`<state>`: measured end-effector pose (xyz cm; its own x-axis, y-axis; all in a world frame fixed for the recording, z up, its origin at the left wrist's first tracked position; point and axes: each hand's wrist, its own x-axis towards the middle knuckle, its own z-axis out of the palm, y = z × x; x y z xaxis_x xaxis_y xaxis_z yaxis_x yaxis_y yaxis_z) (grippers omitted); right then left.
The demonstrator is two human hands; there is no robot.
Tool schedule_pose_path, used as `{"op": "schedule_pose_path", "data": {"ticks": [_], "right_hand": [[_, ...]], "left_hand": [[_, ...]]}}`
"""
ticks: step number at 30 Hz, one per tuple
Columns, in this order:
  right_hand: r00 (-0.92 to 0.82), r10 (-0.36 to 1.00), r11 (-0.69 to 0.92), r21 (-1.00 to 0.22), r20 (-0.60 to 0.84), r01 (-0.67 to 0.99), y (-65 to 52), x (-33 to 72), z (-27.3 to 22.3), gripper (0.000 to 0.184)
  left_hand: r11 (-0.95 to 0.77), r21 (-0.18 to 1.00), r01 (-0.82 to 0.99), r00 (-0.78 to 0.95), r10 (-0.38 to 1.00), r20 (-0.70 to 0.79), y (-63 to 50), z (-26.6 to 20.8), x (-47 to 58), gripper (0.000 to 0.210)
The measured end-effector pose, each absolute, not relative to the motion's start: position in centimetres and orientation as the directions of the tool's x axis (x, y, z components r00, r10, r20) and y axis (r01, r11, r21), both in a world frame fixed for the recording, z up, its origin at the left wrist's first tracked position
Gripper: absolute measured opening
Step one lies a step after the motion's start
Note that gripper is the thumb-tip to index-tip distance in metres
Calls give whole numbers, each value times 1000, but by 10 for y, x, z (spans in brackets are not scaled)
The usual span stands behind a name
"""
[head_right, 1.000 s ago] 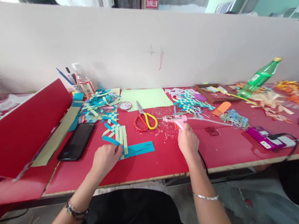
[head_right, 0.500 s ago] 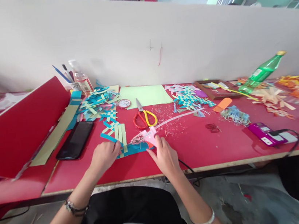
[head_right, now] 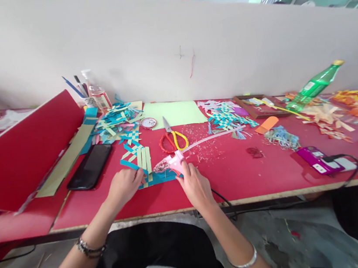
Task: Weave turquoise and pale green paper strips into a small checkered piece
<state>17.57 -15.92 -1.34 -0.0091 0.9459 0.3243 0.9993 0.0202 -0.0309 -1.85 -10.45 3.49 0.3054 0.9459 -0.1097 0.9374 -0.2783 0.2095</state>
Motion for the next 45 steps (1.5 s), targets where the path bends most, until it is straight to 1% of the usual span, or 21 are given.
{"op": "schedule_pose_path", "data": {"ticks": [14,21,33,45], "right_hand": [[-1,953,-1,8,303,1000,-162,185,-11,36],[36,956,-42,12,290,999,-165,189,-4,33],[77,953,-88,25,291,996,-168,199,-3,35],[95,949,-124,79,300,989,-173,211,1,35]], "left_hand": [[-250,250,935,288,949,-129,-103,32,-18,44],[-243,271,932,279,955,-102,-102,28,-20,44],[-234,253,939,265,959,-96,-103,29,-18,45],[-238,255,937,273,956,-109,-102,28,-20,47]]}}
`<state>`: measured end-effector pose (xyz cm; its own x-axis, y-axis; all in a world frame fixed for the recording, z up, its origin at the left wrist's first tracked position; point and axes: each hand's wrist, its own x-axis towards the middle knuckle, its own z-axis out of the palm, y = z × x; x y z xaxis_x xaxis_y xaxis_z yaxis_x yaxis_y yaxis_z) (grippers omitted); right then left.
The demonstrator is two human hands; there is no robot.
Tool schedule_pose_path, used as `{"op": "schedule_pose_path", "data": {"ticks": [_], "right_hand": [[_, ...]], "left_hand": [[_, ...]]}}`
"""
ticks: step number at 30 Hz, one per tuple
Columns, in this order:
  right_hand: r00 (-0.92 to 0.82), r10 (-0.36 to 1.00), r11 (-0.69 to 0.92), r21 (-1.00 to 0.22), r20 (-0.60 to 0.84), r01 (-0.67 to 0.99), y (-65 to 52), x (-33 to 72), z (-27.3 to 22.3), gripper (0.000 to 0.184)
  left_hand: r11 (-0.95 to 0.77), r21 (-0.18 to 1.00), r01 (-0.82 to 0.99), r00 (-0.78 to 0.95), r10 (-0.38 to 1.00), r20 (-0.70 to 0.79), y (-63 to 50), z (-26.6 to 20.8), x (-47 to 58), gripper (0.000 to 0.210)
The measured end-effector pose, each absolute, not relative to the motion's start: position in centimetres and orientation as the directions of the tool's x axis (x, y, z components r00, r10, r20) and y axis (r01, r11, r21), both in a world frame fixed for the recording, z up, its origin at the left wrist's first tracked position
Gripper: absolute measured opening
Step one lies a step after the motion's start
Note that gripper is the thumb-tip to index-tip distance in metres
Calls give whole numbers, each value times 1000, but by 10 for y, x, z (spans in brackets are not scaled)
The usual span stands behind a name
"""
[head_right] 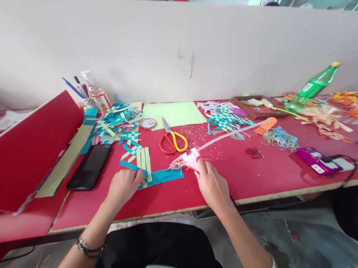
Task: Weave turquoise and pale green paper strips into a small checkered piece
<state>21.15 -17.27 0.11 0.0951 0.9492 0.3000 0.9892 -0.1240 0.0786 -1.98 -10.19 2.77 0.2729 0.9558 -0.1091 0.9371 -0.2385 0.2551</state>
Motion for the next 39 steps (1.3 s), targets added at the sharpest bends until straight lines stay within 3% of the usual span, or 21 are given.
{"op": "schedule_pose_path", "data": {"ticks": [24,32,39], "right_hand": [[166,931,-210,107,325,972,-179,237,9,35],[167,925,-234,167,341,958,-179,250,13,34],[192,942,-227,100,276,969,-160,283,22,39]], "left_hand": [[-246,283,927,288,951,-114,-103,30,-20,47],[-240,283,929,284,950,-127,-102,28,-21,47],[-269,272,924,314,939,-138,-101,25,-23,43]]}}
